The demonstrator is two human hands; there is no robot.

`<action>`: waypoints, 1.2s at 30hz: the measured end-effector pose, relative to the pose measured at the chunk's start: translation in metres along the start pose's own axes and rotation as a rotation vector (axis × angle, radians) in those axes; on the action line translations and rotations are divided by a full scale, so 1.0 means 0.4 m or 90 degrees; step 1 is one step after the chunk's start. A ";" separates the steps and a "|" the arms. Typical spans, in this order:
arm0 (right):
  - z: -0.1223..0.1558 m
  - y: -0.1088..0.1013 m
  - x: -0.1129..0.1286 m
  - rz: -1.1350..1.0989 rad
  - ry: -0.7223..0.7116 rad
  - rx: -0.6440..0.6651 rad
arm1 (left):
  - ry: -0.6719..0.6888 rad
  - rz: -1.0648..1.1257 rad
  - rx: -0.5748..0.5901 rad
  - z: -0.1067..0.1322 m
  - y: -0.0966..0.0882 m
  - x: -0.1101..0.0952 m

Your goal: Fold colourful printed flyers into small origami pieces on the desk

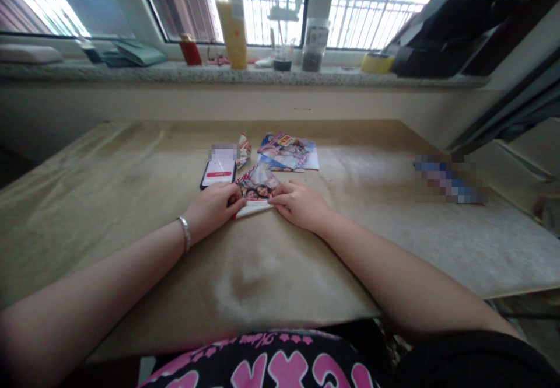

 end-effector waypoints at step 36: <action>-0.002 0.000 0.001 0.072 -0.004 0.022 | 0.170 -0.105 0.035 0.039 -0.025 -0.019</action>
Point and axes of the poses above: each hand's wrist, its own z-axis away from the middle knuckle, its own y-axis out of the palm, x = y × z, the point moved 4 cm from there along -z, towards the middle knuckle, and after that the axes turned 8 degrees about x, right-handed, at the moved point
